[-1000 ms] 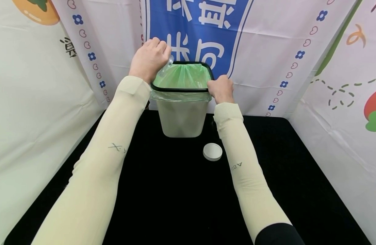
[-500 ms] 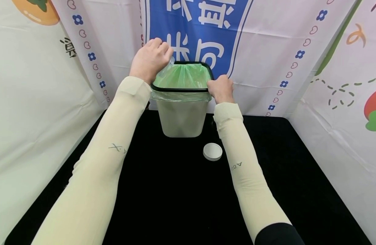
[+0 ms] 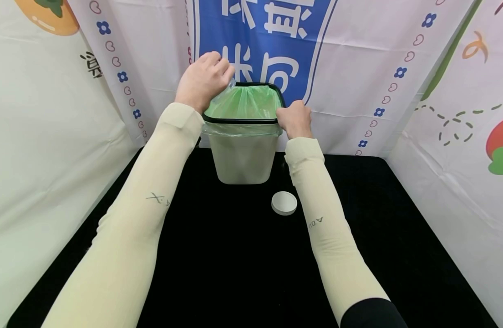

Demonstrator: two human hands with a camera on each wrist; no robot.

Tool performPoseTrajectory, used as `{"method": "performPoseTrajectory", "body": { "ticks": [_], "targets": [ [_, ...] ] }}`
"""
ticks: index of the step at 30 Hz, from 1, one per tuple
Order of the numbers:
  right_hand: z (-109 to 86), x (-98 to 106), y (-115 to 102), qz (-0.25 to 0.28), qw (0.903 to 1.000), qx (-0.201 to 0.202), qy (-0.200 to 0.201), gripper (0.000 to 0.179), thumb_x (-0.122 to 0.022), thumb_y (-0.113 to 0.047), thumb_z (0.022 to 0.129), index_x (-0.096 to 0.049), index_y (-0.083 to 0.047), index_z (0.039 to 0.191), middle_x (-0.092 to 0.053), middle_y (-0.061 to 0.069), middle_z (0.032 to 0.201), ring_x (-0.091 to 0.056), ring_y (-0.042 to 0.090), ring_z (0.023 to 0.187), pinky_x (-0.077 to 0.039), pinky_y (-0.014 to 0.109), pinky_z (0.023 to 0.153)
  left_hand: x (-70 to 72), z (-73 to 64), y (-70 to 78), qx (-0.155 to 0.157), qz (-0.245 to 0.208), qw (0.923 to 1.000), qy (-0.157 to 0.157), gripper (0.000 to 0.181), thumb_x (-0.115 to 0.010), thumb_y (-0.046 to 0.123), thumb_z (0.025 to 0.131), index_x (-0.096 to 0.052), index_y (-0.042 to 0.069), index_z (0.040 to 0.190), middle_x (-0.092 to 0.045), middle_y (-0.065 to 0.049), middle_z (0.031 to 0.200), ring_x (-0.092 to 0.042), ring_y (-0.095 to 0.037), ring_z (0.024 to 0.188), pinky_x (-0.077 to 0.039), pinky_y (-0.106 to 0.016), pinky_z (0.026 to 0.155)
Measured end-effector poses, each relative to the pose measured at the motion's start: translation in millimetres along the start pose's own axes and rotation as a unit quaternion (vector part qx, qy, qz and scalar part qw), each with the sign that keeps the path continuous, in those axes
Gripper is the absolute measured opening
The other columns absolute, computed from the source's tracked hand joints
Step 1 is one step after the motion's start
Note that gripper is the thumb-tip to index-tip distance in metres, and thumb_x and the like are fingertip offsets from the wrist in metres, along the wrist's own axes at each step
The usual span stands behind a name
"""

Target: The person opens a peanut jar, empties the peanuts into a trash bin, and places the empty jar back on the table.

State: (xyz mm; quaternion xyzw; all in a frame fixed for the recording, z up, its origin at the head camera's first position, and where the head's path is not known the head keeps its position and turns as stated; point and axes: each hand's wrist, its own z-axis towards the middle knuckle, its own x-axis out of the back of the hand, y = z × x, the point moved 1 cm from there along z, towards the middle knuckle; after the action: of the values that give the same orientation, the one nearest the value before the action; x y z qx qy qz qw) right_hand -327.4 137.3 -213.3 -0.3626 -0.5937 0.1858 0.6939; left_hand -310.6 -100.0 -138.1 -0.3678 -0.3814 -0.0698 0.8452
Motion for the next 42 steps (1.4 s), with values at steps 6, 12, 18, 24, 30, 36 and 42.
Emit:
{"method": "performPoseTrajectory", "body": {
  "ticks": [6,12,18,24,30,36,42],
  "targets": [
    [0.2,-0.9,0.3,0.000,1.0000,0.003,-0.001,0.011,-0.051,-0.020,0.094,-0.049,-0.015,0.084,-0.049,0.008,0.088,-0.053,0.024,0.078,-0.042,0.032,0.059,0.7,1.1,2.5,-0.014,0.016,0.9998,0.002,0.050,-0.050,-0.028,0.080,-0.056,-0.010,0.126,-0.064,-0.024,0.122,-0.060,-0.041,0.118,-0.049,-0.046,0.117],
    [1.2,-0.6,0.1,-0.003,1.0000,0.002,-0.002,0.010,-0.051,-0.020,0.094,-0.049,-0.015,0.085,-0.050,0.009,0.090,-0.053,0.025,0.079,-0.043,0.032,0.060,-0.4,3.6,4.5,-0.034,0.031,0.9988,0.014,0.047,-0.050,-0.029,0.084,-0.058,-0.010,0.126,-0.066,-0.024,0.124,-0.061,-0.040,0.117,-0.048,-0.046,0.118],
    [1.2,-0.3,-1.0,-0.006,1.0000,0.002,-0.001,0.008,-0.051,-0.020,0.093,-0.051,-0.013,0.089,-0.053,0.010,0.095,-0.055,0.025,0.083,-0.044,0.032,0.062,-2.4,4.3,4.7,-0.044,0.046,0.9978,0.019,0.040,-0.054,-0.027,0.088,-0.059,-0.009,0.124,-0.067,-0.024,0.124,-0.061,-0.040,0.118,-0.047,-0.046,0.118],
    [-0.2,0.5,-1.5,-0.002,1.0000,0.001,0.001,0.011,-0.051,-0.020,0.093,-0.055,-0.011,0.097,-0.056,0.012,0.103,-0.057,0.027,0.091,-0.046,0.032,0.066,-3.5,4.7,3.7,-0.048,0.051,0.9973,0.022,0.037,-0.052,-0.027,0.091,-0.059,-0.009,0.123,-0.067,-0.024,0.124,-0.061,-0.039,0.119,-0.048,-0.046,0.118],
    [0.6,1.2,-1.5,-0.001,1.0000,0.001,-0.001,0.007,-0.051,-0.019,0.093,-0.052,-0.013,0.090,-0.053,0.011,0.098,-0.055,0.026,0.086,-0.044,0.032,0.063,-2.6,4.5,2.8,-0.060,0.064,0.9958,0.025,0.036,-0.052,-0.028,0.091,-0.059,-0.008,0.120,-0.068,-0.022,0.120,-0.062,-0.038,0.114,-0.049,-0.045,0.115],
    [-0.3,2.1,-1.1,-0.004,1.0000,0.002,0.002,0.007,-0.051,-0.019,0.092,-0.052,-0.013,0.090,-0.055,0.012,0.101,-0.054,0.027,0.089,-0.044,0.033,0.065,-1.0,5.5,3.7,-0.080,0.070,0.9939,0.028,0.032,-0.053,-0.026,0.092,-0.062,-0.009,0.117,-0.069,-0.023,0.117,-0.064,-0.038,0.111,-0.051,-0.044,0.111],
    [-0.8,1.7,-0.3,-0.006,1.0000,0.004,0.003,0.007,-0.051,-0.019,0.092,-0.053,-0.012,0.091,-0.057,0.013,0.104,-0.055,0.027,0.090,-0.045,0.033,0.066,-1.3,6.0,5.0,-0.105,0.087,0.9906,0.007,0.034,-0.054,-0.025,0.092,-0.062,-0.008,0.121,-0.069,-0.023,0.117,-0.063,-0.039,0.113,-0.051,-0.045,0.109]
  ]
}}
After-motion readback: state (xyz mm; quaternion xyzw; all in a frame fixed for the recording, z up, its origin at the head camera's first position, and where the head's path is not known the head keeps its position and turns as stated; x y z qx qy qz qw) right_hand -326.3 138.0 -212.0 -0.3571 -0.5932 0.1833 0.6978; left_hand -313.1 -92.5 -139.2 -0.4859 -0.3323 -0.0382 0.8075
